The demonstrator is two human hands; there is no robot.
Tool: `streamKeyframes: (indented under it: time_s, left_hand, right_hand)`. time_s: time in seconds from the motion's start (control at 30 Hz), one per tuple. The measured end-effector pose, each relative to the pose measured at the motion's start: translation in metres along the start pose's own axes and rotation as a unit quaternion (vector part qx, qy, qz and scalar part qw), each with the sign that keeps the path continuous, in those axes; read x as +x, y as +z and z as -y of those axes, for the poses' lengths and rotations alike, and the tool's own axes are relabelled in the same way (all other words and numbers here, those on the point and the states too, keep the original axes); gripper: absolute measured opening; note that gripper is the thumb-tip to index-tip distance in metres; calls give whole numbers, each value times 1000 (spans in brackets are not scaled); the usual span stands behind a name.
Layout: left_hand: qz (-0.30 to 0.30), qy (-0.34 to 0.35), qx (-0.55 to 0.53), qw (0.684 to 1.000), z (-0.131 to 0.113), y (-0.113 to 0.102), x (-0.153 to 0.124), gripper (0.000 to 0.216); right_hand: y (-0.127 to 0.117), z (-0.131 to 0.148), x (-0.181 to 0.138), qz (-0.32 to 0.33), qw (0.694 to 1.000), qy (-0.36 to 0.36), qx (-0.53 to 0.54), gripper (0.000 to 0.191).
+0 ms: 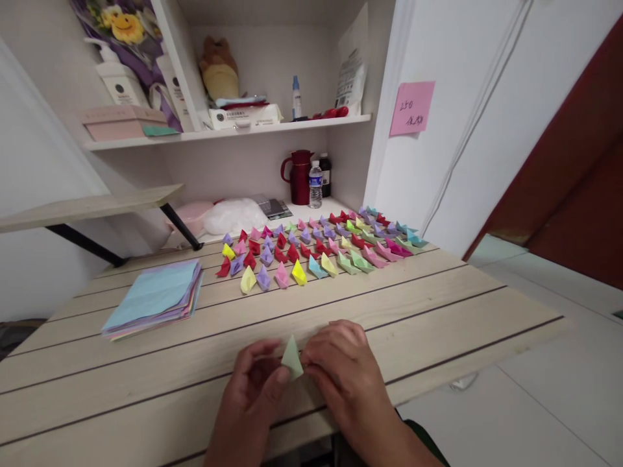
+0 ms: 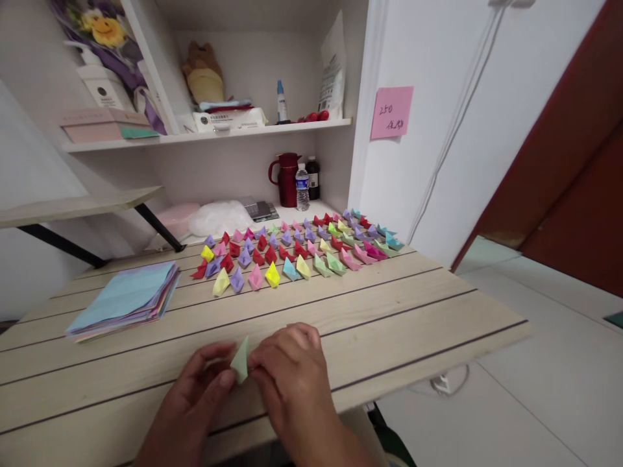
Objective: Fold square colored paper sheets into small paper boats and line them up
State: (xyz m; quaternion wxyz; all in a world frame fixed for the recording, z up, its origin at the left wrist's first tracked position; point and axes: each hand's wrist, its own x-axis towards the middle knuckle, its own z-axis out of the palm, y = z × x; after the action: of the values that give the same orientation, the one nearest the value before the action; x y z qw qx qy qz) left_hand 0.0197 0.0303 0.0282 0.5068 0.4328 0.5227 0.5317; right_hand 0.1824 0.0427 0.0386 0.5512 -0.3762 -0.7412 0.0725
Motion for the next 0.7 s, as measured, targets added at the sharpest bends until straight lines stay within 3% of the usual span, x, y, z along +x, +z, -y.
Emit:
streamKeyframes:
  time_s: [0.1, 0.2, 0.33, 0.5, 0.7]
  left_hand:
    - [-116, 172, 172, 963, 7, -7, -2, 51]
    - [-128, 276, 325, 895, 12, -12, -6, 39]
    - [-93, 341, 408, 842, 18, -12, -11, 37]
    - [-62, 456, 477, 749, 21, -12, -8, 29]
    - [-71, 468, 515, 714, 13, -9, -9, 16]
  right_hand:
    - [1, 3, 0, 1, 999, -35, -25, 20]
    - [2, 5, -1, 13, 997, -57, -59, 23]
    - [4, 4, -5, 43, 993, -72, -84, 20]
    - [5, 4, -7, 47, 994, -63, -82, 19]
    - [5, 2, -9, 69, 991, -73, -89, 19]
